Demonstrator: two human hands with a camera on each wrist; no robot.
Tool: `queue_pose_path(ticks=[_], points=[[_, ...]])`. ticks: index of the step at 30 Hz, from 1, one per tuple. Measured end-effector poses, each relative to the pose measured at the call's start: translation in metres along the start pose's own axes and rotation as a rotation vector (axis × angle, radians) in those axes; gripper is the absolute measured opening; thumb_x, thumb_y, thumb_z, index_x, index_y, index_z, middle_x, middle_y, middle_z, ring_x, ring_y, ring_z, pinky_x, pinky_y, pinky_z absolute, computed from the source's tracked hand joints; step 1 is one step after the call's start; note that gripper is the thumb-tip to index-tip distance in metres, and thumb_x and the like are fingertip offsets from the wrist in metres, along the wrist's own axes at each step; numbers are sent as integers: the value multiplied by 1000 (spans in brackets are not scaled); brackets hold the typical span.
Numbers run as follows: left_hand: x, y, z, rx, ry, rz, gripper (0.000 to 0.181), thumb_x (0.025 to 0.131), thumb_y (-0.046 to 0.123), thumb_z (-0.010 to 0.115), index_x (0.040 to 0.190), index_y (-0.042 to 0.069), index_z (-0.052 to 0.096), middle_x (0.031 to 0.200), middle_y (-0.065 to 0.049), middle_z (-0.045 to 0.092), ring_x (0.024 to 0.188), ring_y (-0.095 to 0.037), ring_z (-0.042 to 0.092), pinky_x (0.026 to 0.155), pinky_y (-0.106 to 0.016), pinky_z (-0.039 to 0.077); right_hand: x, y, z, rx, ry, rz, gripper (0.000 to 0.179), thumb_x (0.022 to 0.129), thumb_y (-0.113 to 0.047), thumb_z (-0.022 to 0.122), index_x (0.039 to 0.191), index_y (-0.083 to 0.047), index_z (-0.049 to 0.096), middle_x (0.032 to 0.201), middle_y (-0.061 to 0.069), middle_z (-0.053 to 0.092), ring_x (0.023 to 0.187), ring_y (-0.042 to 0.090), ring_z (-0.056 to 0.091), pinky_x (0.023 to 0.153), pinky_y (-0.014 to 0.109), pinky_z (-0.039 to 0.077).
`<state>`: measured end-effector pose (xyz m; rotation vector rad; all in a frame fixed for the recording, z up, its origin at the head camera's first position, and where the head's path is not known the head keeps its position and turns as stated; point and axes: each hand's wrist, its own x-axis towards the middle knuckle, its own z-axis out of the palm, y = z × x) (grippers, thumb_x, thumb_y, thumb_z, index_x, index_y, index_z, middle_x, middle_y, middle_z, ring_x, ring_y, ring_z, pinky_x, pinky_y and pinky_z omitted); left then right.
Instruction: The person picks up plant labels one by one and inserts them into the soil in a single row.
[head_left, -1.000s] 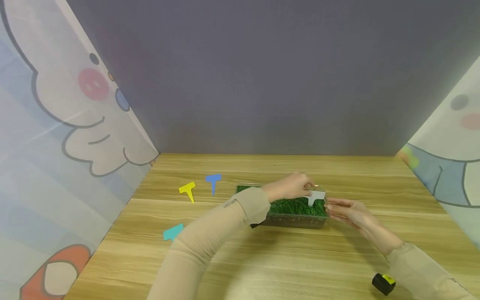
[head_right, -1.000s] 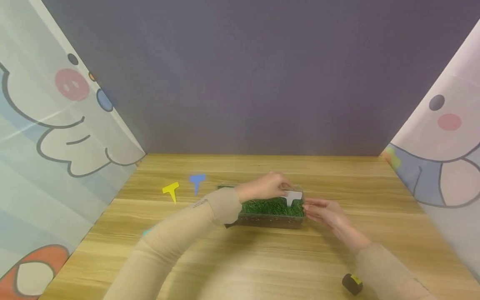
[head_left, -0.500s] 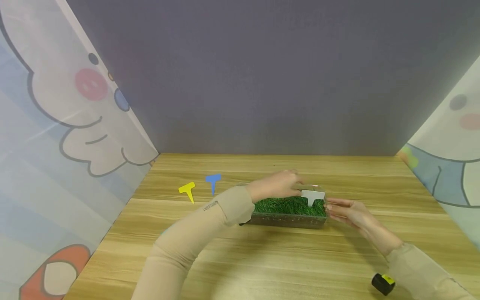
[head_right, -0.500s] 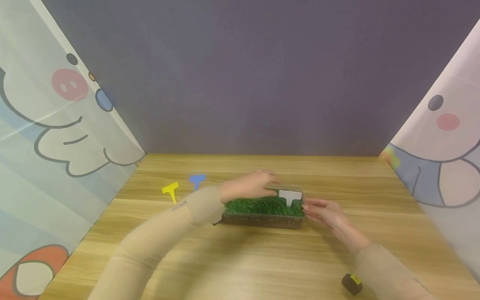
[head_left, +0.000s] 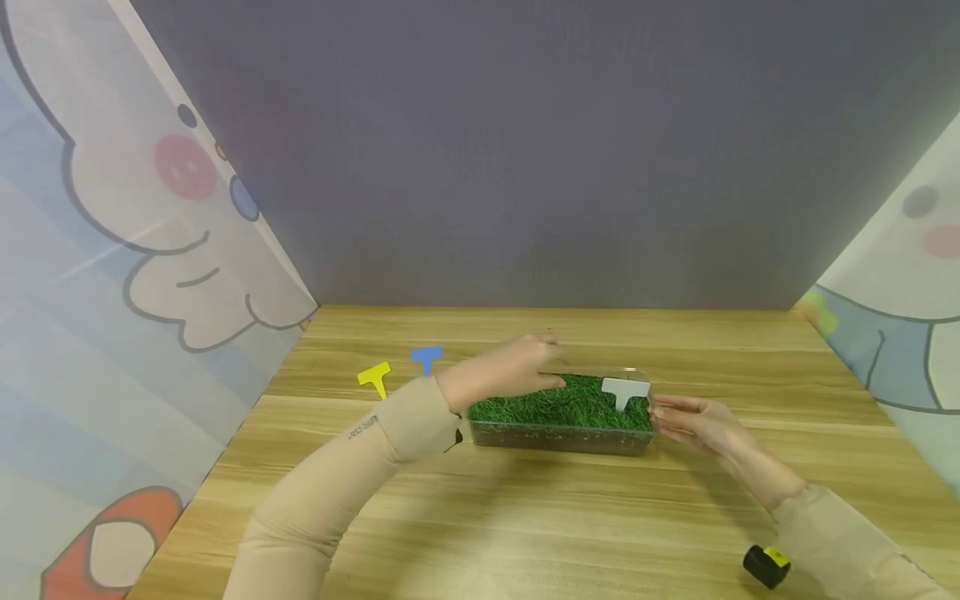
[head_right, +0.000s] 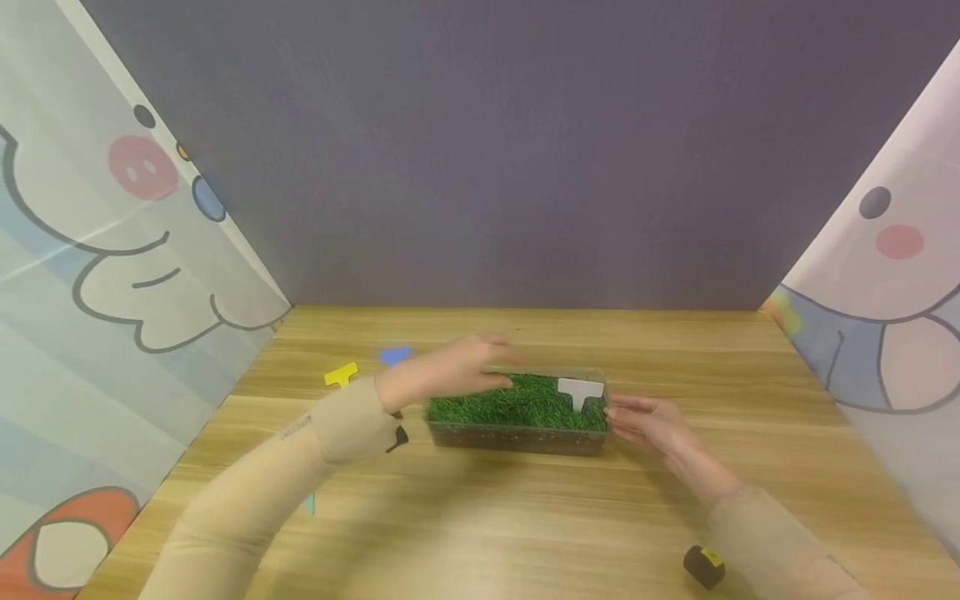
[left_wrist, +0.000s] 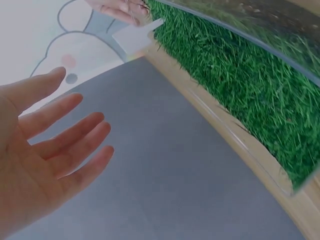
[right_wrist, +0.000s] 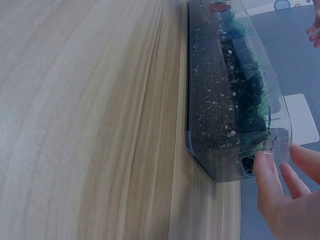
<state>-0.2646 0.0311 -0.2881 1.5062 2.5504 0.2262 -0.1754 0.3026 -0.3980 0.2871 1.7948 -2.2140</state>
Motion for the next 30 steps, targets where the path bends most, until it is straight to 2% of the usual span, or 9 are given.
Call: queue_pose_path(ticks=[4, 9, 12, 17, 23, 30], points=[[-11, -4, -3, -22, 24, -8, 38, 87, 25, 56, 121, 8, 53, 126, -9, 49, 115, -21, 46, 98, -27, 35, 0, 0, -1, -10, 0, 3, 39, 80, -6, 63, 117, -5, 54, 94, -3, 65, 87, 11, 62, 82, 27, 47], [-26, -8, -6, -56, 61, -12, 37, 86, 22, 57, 120, 6, 53, 119, -10, 52, 104, -20, 53, 90, -25, 42, 0, 0, -1, -11, 6, 5, 29, 79, -7, 65, 107, -14, 61, 92, -6, 65, 86, 11, 62, 82, 26, 47], [-35, -12, -8, -65, 85, -19, 35, 86, 21, 58, 118, 6, 55, 113, -9, 54, 99, -19, 55, 85, -23, 45, 0, 1, -2, -5, -2, 2, 27, 79, -7, 65, 104, -15, 63, 93, -6, 65, 87, 11, 62, 83, 27, 47], [-52, -21, -12, -66, 133, -26, 34, 85, 21, 59, 115, 5, 57, 106, -8, 56, 91, -18, 57, 80, -25, 47, 1, 0, -3, -15, -3, 0, 30, 79, -8, 65, 108, -12, 61, 95, -4, 65, 88, 12, 62, 84, 27, 46], [-74, -34, -16, -90, 188, -68, 32, 85, 18, 59, 115, 4, 57, 107, -7, 58, 93, -17, 57, 83, -27, 46, 1, 0, -3, -42, 11, 4, 39, 79, -9, 66, 116, -7, 55, 96, -3, 65, 88, 11, 62, 83, 27, 46], [-104, -45, -17, -54, 258, -106, 29, 84, 16, 61, 111, 4, 59, 101, -7, 58, 86, -17, 59, 74, -27, 49, 1, 0, -1, -51, 8, -3, 49, 80, -6, 63, 124, 4, 44, 99, 1, 64, 88, 12, 62, 83, 27, 47]])
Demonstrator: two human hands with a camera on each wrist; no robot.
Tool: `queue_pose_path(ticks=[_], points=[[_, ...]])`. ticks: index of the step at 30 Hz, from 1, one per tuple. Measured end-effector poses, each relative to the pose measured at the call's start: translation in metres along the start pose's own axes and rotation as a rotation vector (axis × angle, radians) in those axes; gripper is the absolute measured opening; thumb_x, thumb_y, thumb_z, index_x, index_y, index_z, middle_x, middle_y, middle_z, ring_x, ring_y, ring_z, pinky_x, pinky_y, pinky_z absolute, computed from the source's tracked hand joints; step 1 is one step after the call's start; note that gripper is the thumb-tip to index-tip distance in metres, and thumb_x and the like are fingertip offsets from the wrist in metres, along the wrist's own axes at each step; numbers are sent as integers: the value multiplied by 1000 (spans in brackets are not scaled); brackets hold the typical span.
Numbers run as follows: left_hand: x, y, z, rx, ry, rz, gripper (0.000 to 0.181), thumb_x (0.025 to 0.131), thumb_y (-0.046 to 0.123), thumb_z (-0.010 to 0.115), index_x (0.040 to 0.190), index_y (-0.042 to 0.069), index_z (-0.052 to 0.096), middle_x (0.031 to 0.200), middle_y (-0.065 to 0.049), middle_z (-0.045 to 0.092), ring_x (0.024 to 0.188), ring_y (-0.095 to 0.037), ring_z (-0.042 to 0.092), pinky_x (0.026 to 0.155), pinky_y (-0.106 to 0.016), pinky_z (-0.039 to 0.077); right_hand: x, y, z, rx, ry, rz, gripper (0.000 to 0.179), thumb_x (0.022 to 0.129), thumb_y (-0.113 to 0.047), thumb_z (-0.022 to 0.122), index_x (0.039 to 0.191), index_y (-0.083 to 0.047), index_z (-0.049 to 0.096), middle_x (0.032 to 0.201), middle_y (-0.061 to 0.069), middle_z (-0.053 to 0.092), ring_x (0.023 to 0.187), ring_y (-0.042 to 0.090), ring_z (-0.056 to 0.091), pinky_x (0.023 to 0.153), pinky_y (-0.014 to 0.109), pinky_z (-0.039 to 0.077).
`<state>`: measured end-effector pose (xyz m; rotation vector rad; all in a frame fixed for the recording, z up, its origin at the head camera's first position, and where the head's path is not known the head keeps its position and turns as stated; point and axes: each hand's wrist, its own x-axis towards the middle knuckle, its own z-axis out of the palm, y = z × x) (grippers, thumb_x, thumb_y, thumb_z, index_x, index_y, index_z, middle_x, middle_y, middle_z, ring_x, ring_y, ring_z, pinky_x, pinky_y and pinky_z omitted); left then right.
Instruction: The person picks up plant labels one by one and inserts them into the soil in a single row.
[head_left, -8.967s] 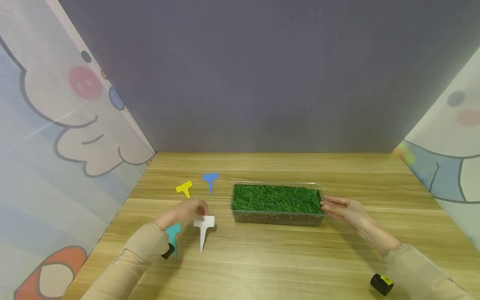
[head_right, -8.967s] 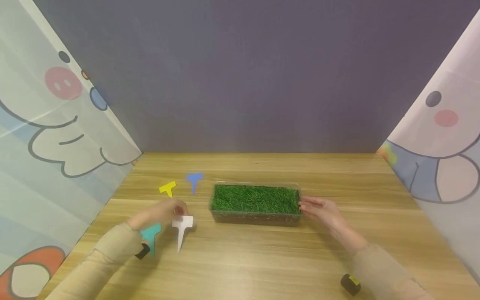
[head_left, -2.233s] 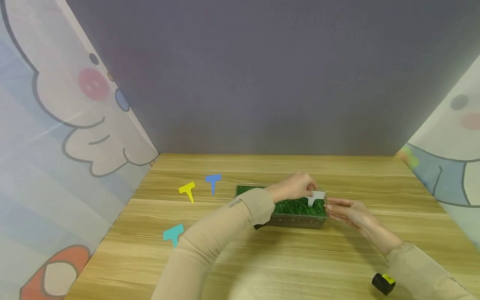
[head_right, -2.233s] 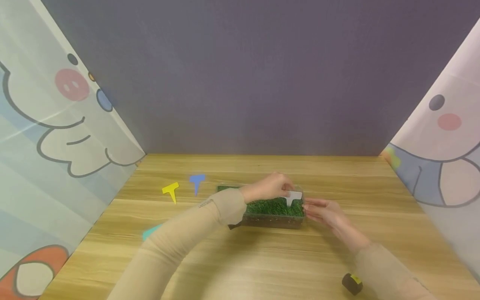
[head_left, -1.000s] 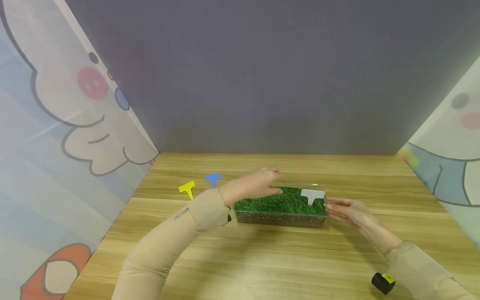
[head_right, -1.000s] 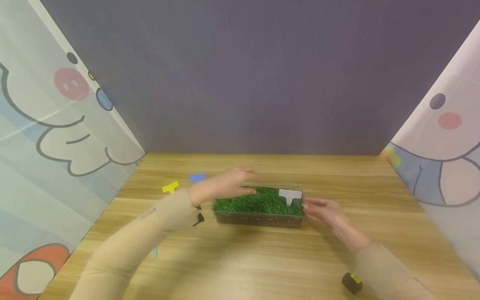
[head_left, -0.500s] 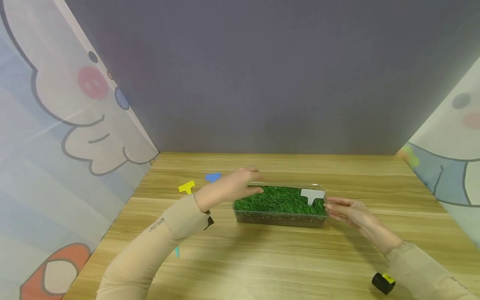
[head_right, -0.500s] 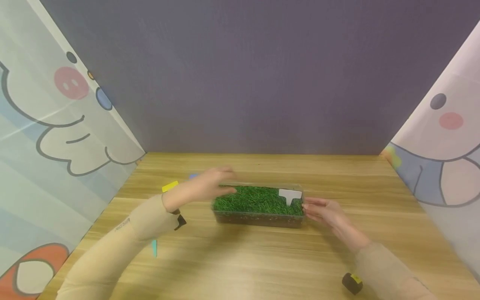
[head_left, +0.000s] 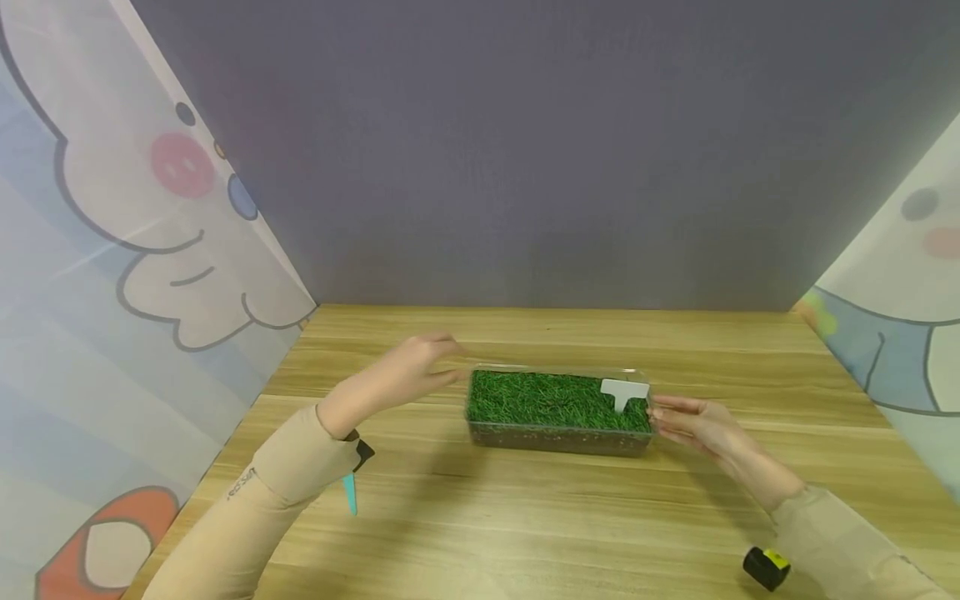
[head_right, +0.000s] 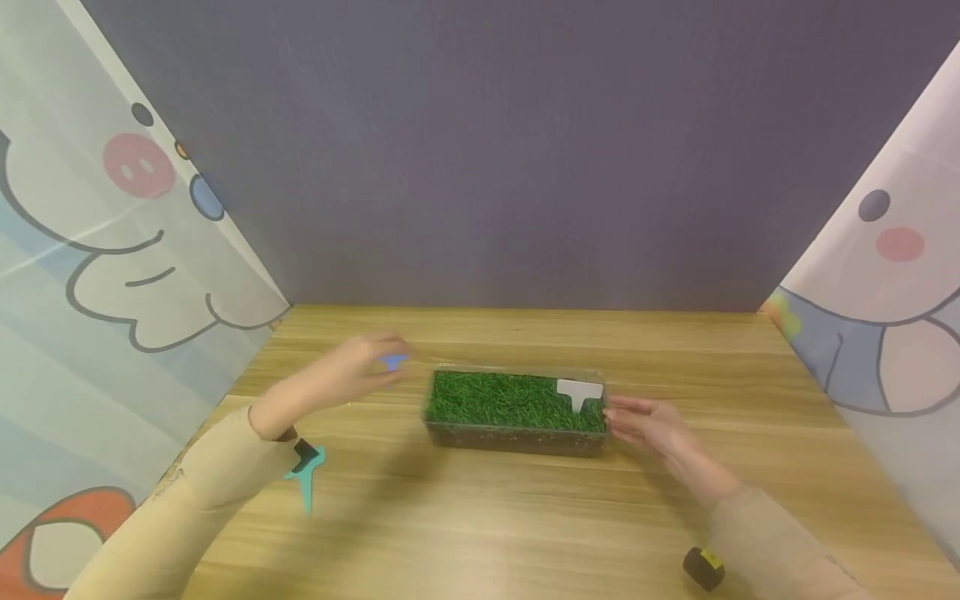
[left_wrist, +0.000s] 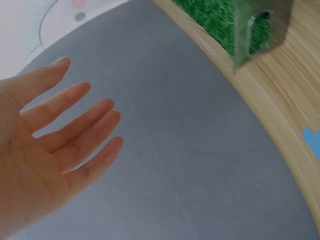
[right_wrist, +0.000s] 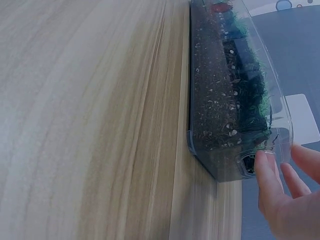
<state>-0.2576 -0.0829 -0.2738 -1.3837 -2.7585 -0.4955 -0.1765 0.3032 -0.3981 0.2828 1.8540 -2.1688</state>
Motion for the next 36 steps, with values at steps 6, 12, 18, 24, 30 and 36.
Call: queue_pose_path(ticks=[6, 12, 18, 24, 30, 36], points=[[-20, -12, -1, 10, 24, -43, 31, 84, 16, 61, 113, 4, 59, 106, -11, 58, 94, -24, 58, 78, -33, 49, 0, 0, 1, -17, 8, 4, 56, 80, -6, 63, 127, 8, 36, 100, 2, 64, 88, 11, 62, 82, 27, 47], [-32, -21, 1, -8, 2, -123, 30, 85, 16, 59, 112, 2, 59, 117, -17, 54, 107, -31, 51, 84, -40, 46, -1, 0, -1, -16, 5, 4, 51, 80, -8, 64, 125, 3, 43, 99, -1, 64, 89, 11, 61, 83, 26, 47], [-46, -29, 6, -18, -8, -192, 31, 85, 19, 59, 112, 3, 59, 119, -18, 52, 107, -33, 51, 85, -43, 45, -2, 0, 0, -10, -5, -2, 47, 80, -8, 64, 123, 1, 47, 98, -1, 65, 88, 11, 61, 82, 26, 47], [-61, -41, 11, -13, 9, -173, 29, 81, 12, 63, 106, -2, 60, 102, -14, 59, 92, -29, 58, 77, -39, 49, -2, -1, 2, -14, 0, -1, 49, 80, -7, 63, 124, 3, 44, 100, 1, 64, 88, 11, 61, 82, 26, 47], [-71, -51, 17, 0, -29, -211, 30, 80, 11, 64, 107, -2, 60, 100, -14, 62, 88, -27, 58, 73, -38, 49, -2, -1, 3, -24, 4, -3, 53, 81, -8, 63, 126, 6, 40, 103, 3, 63, 88, 10, 61, 82, 26, 48], [-81, -62, 23, -34, -85, -270, 30, 80, 12, 63, 106, -4, 59, 101, -15, 61, 90, -31, 57, 73, -39, 49, -1, -1, 1, 9, -8, -7, 50, 81, -6, 62, 125, 6, 41, 100, 2, 64, 88, 11, 62, 81, 26, 48]])
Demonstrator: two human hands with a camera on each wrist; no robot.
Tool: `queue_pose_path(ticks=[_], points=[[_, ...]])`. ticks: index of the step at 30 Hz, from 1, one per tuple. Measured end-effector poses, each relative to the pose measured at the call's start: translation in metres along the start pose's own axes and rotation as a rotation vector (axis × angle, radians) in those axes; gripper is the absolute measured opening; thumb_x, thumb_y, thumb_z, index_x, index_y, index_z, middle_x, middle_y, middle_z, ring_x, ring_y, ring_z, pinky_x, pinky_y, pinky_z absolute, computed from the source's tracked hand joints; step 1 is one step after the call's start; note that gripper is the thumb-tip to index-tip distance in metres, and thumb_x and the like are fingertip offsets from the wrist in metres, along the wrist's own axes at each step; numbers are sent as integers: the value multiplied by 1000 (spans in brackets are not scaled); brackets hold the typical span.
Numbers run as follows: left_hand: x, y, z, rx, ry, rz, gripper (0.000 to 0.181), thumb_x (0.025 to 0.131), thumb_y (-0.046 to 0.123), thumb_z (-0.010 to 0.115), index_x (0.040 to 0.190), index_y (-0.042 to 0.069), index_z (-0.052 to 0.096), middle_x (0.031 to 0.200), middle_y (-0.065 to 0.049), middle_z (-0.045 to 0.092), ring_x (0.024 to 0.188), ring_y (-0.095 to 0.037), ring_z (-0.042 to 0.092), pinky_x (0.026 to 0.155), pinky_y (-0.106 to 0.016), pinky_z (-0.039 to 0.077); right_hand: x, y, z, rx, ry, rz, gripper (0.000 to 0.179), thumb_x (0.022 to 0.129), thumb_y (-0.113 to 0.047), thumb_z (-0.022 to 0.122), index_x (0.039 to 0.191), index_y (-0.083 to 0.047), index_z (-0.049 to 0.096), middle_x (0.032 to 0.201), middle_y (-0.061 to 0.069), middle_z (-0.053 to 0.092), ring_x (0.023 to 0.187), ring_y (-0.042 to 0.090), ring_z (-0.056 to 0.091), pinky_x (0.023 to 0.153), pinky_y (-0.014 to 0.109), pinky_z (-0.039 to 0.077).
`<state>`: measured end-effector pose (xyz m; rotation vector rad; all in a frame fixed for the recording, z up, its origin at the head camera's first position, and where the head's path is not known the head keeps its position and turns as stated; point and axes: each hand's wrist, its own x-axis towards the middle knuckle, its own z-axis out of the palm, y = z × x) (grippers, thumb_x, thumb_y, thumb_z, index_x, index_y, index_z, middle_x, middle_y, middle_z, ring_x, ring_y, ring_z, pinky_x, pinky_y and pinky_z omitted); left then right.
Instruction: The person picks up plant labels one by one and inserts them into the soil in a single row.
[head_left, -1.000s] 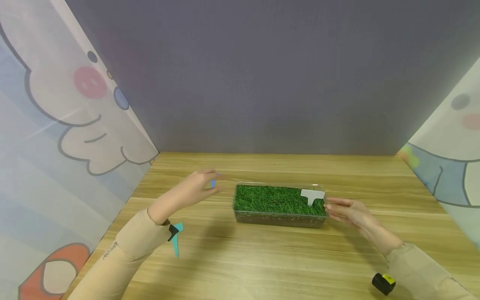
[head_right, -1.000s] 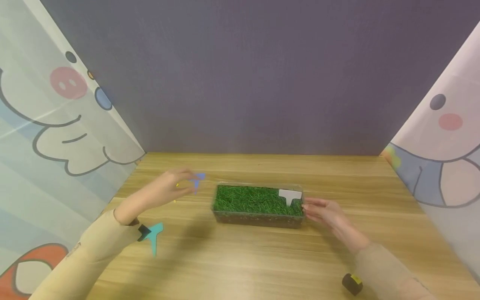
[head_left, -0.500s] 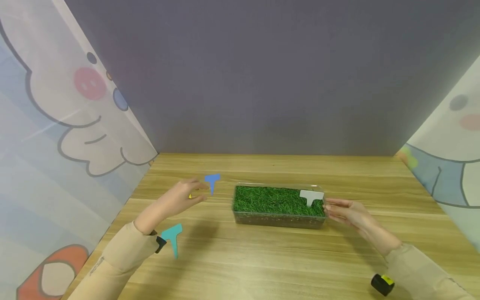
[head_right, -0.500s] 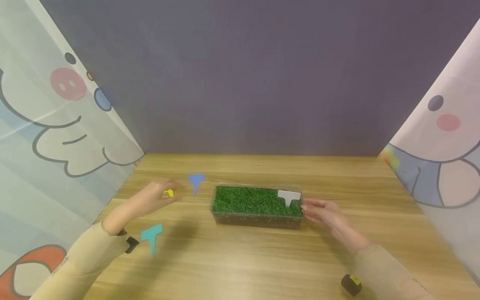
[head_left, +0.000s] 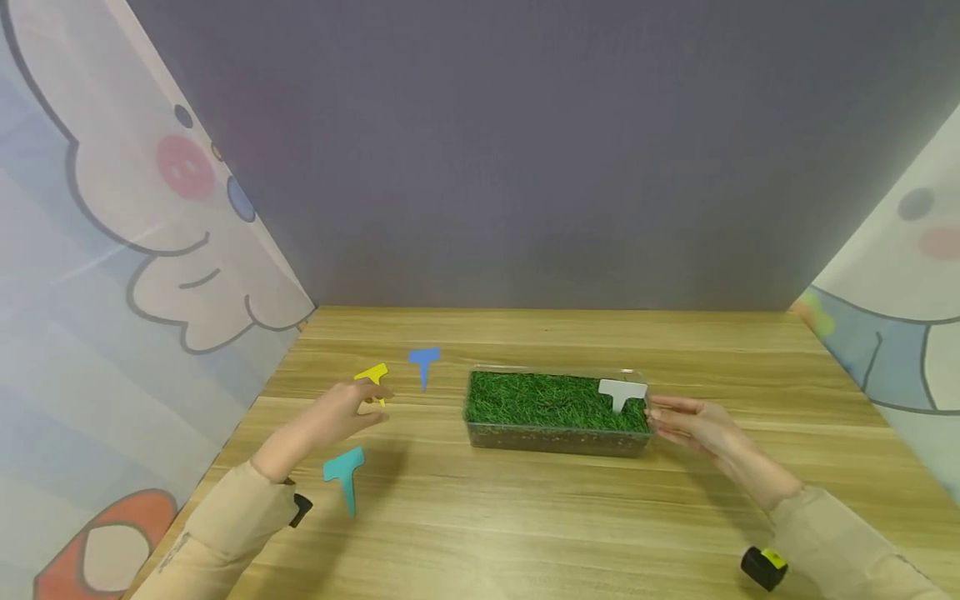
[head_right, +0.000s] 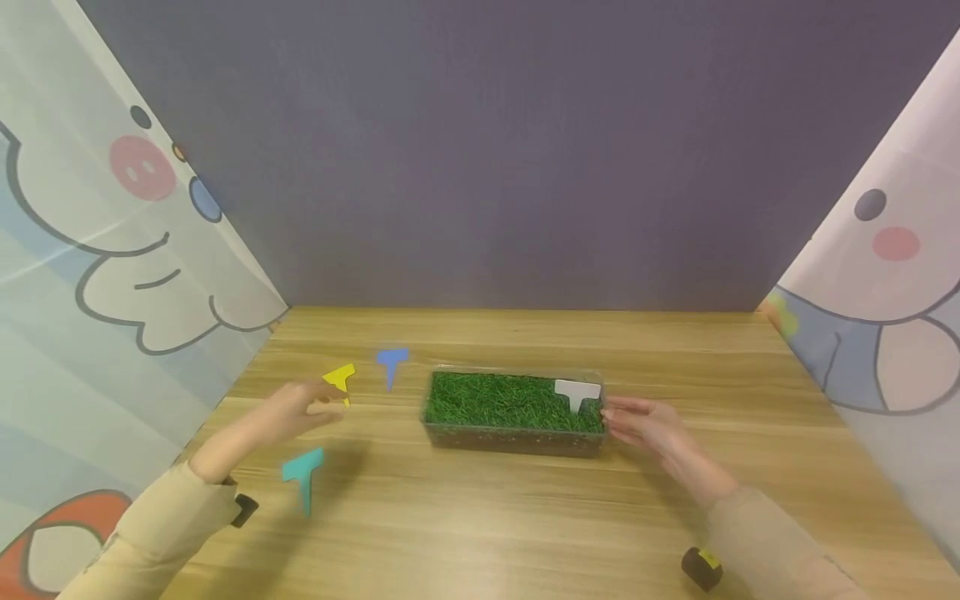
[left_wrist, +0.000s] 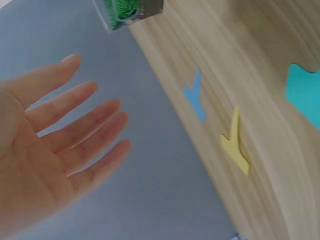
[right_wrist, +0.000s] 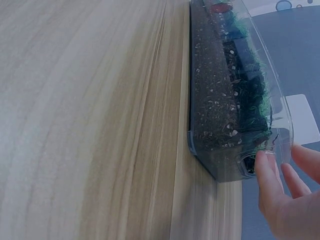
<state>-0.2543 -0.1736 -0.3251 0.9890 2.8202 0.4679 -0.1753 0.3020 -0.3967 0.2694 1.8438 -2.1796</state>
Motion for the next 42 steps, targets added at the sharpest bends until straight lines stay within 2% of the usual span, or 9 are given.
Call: queue_pose_path(ticks=[7, 14, 21, 26, 35, 42], points=[[-6, -8, 9, -33, -33, -22, 31, 77, 8, 66, 104, -5, 59, 102, -16, 59, 88, -33, 57, 71, -38, 49, 0, 1, -2, 21, -7, 1, 40, 81, -5, 62, 119, -2, 51, 98, 2, 65, 87, 12, 62, 81, 26, 48], [-13, -14, 14, -93, -138, -162, 39, 77, 6, 66, 112, -4, 54, 114, -23, 52, 97, -39, 52, 76, -43, 48, 1, 3, -3, 31, -10, -1, 32, 81, -4, 61, 112, -10, 58, 96, 2, 65, 86, 12, 62, 81, 25, 47], [-21, -26, 23, -94, -173, -197, 36, 75, 7, 68, 107, -6, 57, 106, -21, 56, 95, -40, 52, 75, -45, 48, 0, 2, -3, 18, -6, -4, 44, 80, -4, 62, 121, 1, 48, 98, 3, 64, 87, 12, 62, 82, 26, 47], [-25, -35, 29, -91, -194, -218, 40, 70, 7, 73, 104, -7, 57, 102, -20, 56, 94, -39, 52, 75, -46, 47, 0, 2, -2, 9, -4, -2, 45, 81, -6, 62, 122, 1, 46, 97, 0, 65, 87, 11, 62, 82, 25, 47], [-29, -35, 37, -93, -209, -297, 48, 62, 6, 77, 103, -7, 55, 97, -18, 49, 93, -42, 51, 77, -49, 46, 0, 2, -1, -1, 5, -3, 51, 80, -7, 63, 125, 4, 41, 100, 2, 64, 88, 11, 62, 82, 26, 47], [-29, -38, 42, -78, -222, -312, 55, 58, 4, 80, 104, -8, 53, 96, -19, 46, 81, -27, 51, 70, -42, 49, 0, 2, -1, -10, 9, 0, 54, 80, -8, 64, 126, 6, 38, 101, 2, 64, 88, 11, 61, 82, 26, 47]])
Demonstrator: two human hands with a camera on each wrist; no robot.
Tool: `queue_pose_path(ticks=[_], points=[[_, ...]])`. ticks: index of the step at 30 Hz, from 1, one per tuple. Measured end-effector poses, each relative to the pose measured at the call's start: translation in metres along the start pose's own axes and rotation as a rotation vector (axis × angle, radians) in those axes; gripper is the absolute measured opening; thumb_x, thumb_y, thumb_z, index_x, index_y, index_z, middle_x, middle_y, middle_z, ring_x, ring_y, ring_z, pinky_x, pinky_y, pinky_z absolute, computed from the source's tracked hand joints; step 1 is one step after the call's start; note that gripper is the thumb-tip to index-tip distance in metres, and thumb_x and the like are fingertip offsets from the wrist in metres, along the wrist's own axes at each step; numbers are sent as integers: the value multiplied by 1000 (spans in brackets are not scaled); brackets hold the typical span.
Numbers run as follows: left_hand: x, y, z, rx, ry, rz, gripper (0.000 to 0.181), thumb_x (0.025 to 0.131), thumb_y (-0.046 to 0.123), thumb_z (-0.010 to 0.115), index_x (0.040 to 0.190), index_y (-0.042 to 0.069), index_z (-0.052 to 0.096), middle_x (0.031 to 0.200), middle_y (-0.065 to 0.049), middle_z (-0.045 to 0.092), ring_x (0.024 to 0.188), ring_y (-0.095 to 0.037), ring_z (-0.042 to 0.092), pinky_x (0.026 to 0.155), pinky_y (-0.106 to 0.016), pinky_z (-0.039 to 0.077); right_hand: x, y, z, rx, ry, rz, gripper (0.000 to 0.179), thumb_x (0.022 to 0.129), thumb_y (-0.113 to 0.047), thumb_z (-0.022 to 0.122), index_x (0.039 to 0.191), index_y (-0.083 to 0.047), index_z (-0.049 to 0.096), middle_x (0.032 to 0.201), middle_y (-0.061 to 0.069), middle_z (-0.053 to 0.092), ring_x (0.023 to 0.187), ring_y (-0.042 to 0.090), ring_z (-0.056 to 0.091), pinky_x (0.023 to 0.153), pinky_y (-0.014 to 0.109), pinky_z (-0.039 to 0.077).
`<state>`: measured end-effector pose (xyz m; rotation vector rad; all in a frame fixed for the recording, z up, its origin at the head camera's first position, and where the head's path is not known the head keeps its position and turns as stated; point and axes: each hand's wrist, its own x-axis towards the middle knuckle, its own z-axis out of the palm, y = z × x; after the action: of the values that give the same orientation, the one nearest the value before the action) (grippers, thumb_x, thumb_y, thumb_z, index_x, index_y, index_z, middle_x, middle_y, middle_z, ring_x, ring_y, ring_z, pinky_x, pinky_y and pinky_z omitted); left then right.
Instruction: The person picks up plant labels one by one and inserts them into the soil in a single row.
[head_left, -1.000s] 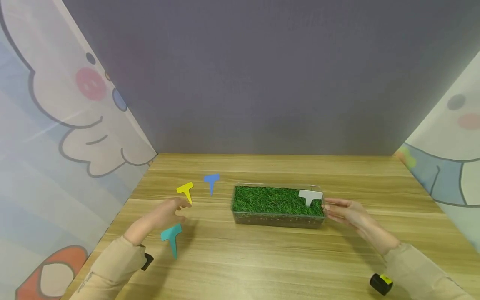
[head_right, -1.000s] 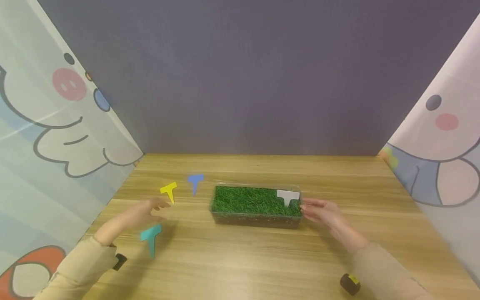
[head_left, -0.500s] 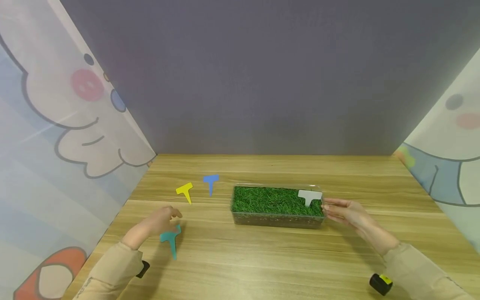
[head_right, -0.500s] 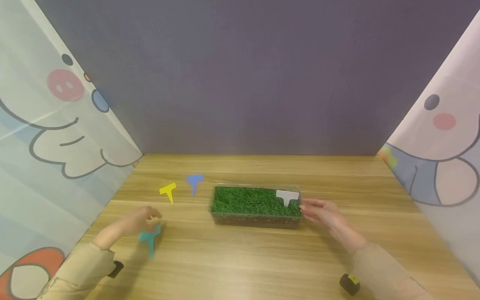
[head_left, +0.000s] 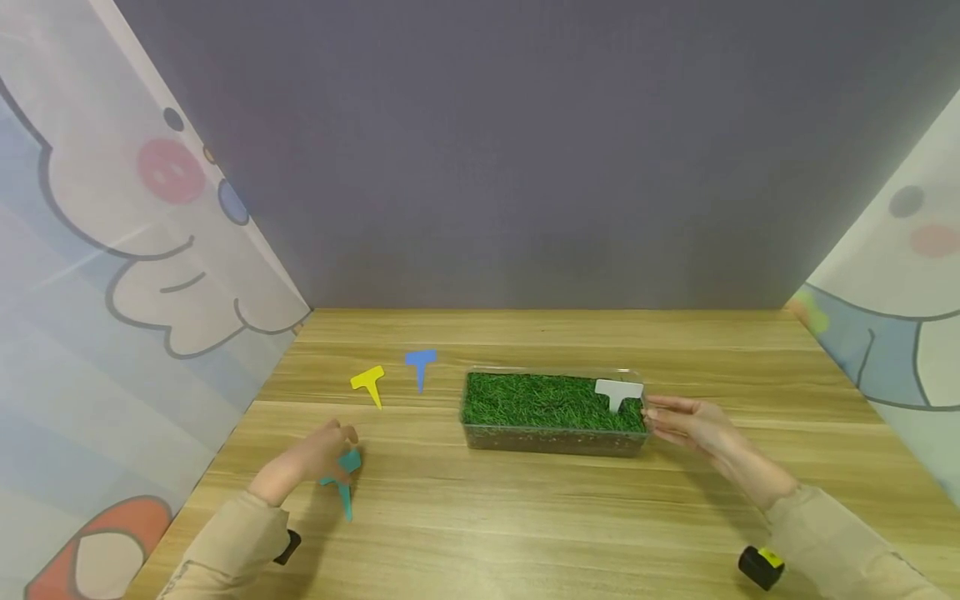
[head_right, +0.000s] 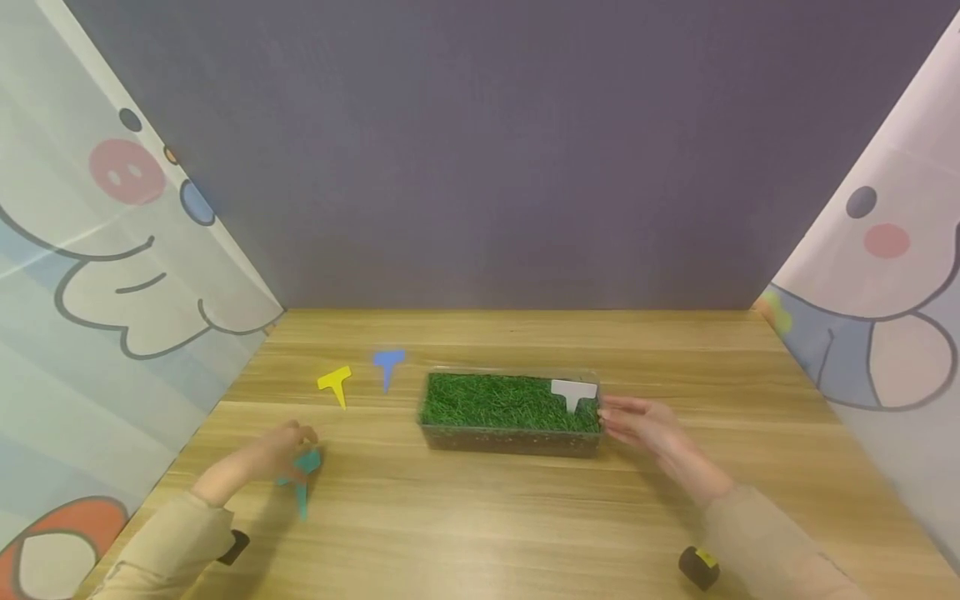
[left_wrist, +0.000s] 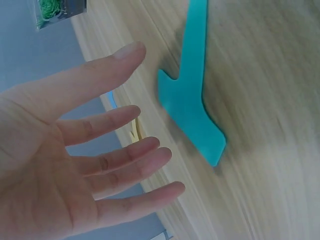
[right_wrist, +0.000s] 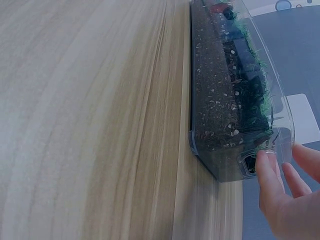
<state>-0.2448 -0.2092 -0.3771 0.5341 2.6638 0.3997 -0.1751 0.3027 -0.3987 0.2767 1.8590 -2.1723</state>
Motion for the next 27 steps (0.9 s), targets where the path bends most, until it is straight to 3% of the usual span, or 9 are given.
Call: queue_pose_path(ticks=[10, 17, 22, 27], points=[[0, -3, 9, -68, -6, -38, 50, 56, -2, 79, 98, -5, 53, 92, -15, 45, 73, -21, 48, 62, -33, 47, 0, 1, 0, 12, -4, 0, 51, 79, -8, 64, 124, 3, 42, 99, 0, 64, 89, 11, 61, 83, 26, 47], [2, -9, 15, -63, 29, -4, 52, 53, -3, 80, 97, -5, 52, 89, -14, 46, 73, -22, 48, 63, -34, 48, 1, 1, 0, 28, -6, -3, 46, 80, -6, 63, 122, 1, 47, 99, 1, 64, 88, 12, 62, 82, 26, 47], [4, -13, 18, -78, 36, -4, 42, 52, -2, 80, 84, -1, 53, 90, -11, 47, 75, -20, 44, 64, -32, 45, 1, 2, -1, 39, -9, -4, 41, 81, -6, 62, 119, -3, 51, 97, -3, 65, 88, 12, 62, 82, 26, 47], [5, -13, 17, -93, 27, -13, 48, 52, -1, 80, 91, -2, 51, 83, -10, 44, 72, -20, 42, 63, -32, 43, 1, 3, -1, 41, -12, -6, 44, 81, -6, 62, 122, 0, 48, 98, -1, 64, 89, 11, 61, 83, 27, 47]])
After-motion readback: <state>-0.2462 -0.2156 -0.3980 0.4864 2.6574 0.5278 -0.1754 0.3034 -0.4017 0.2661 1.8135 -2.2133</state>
